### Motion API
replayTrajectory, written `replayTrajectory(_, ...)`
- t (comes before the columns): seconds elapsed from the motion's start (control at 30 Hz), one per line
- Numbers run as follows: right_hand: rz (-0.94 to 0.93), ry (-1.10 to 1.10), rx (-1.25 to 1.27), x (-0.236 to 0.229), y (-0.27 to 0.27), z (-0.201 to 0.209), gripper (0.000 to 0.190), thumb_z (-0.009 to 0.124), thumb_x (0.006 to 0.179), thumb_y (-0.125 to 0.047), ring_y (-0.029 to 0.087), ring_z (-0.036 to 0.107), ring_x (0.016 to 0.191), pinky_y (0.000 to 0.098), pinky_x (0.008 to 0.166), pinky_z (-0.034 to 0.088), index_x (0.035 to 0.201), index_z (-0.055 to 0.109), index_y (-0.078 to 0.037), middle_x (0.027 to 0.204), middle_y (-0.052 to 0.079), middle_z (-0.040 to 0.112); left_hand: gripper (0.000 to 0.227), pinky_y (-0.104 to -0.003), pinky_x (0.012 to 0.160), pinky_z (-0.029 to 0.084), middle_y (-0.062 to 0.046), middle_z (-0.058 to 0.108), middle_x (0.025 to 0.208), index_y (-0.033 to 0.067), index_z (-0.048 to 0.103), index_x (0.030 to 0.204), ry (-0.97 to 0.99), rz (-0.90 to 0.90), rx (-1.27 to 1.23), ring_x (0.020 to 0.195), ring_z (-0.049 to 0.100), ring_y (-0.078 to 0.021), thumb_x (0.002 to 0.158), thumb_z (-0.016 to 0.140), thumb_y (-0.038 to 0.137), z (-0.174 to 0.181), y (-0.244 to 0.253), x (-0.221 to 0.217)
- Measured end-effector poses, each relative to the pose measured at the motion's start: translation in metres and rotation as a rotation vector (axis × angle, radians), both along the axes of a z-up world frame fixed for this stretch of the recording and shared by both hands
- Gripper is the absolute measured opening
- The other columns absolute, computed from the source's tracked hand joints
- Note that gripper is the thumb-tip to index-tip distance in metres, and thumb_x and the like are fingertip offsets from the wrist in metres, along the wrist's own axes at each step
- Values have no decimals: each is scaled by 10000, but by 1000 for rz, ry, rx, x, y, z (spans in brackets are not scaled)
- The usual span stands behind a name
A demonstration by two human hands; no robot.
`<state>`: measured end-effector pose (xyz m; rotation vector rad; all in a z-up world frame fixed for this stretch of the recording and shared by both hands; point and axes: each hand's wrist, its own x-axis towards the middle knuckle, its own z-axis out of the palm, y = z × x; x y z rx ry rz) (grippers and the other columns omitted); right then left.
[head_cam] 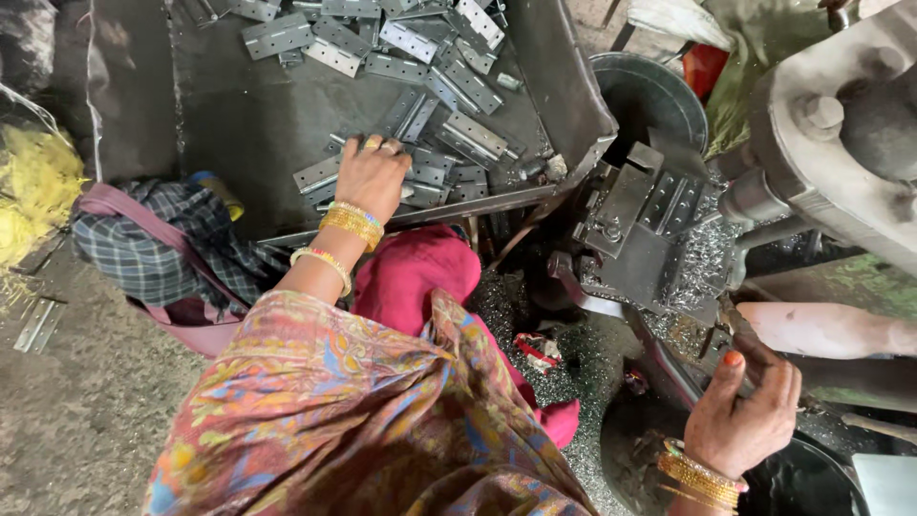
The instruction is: The person operates a manual press machine to process metal hinge components. They pick up a hinge from a bin, place it into the machine's die, and use a lever to activate the press. The processed hinge is then removed and placed into a collection bin.
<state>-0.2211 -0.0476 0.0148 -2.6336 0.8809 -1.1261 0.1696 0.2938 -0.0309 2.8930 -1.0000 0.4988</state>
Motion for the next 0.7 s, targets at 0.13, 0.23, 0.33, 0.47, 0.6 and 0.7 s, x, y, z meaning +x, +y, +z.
replayTrajectory(0.13, 52, 15, -13, -2, 10, 7, 480, 514, 1215, -476, 282, 713, 991, 392, 836, 540, 1095, 681, -43, 1091, 104, 700, 308, -493, 1117, 394, -32, 690, 1279, 156, 720, 1174, -35, 12, 34, 1272, 586, -238, 867, 709, 127, -1, 1, -3)
replayTrajectory(0.23, 62, 14, 28, 2, 14, 15, 362, 566, 1194, -379, 287, 718, 989, 388, 850, 547, 1110, 686, -48, 1097, 104, 713, 729, -637, 1015, 374, -107, 659, 1306, 110, 663, 1226, -29, -36, -155, 1194, 548, -369, 539, 852, 263, 9, -5, 4)
replayTrajectory(0.33, 18, 49, 66, 5, 18, 20, 296, 632, 1159, -339, 294, 722, 972, 404, 819, 545, 1114, 705, -56, 1063, 105, 726, 820, -664, 1061, 338, -88, 555, 1434, 229, 593, 1339, 222, 14, 43, 1366, 468, -377, 579, 901, 233, 19, -10, 7)
replayTrajectory(0.47, -24, 89, 108, 6, 23, 25, 288, 634, 1132, -349, 299, 714, 920, 414, 778, 538, 1115, 716, -73, 1062, 97, 728, 483, -504, 1070, 407, -59, 668, 1296, 144, 670, 1210, 202, 37, 128, 1300, 547, -290, 751, 817, 180, 28, -13, 6)
replayTrajectory(0.6, -11, 136, 26, 7, 26, 33, 328, 617, 1151, -396, 308, 714, 911, 415, 749, 537, 1100, 718, -88, 1101, 86, 733, 230, -507, 922, 507, -131, 727, 1113, 150, 739, 1080, 197, 35, -123, 1094, 659, -349, 855, 769, 189, 37, -21, 5)
replayTrajectory(0.7, -40, 187, 18, 19, 33, 38, 323, 602, 1120, -415, 327, 711, 884, 430, 723, 537, 1106, 716, -113, 1082, 97, 732, 181, -528, 837, 537, -165, 740, 1002, 134, 737, 1066, 207, 92, -294, 976, 691, -388, 886, 724, 141, 38, -39, -4)
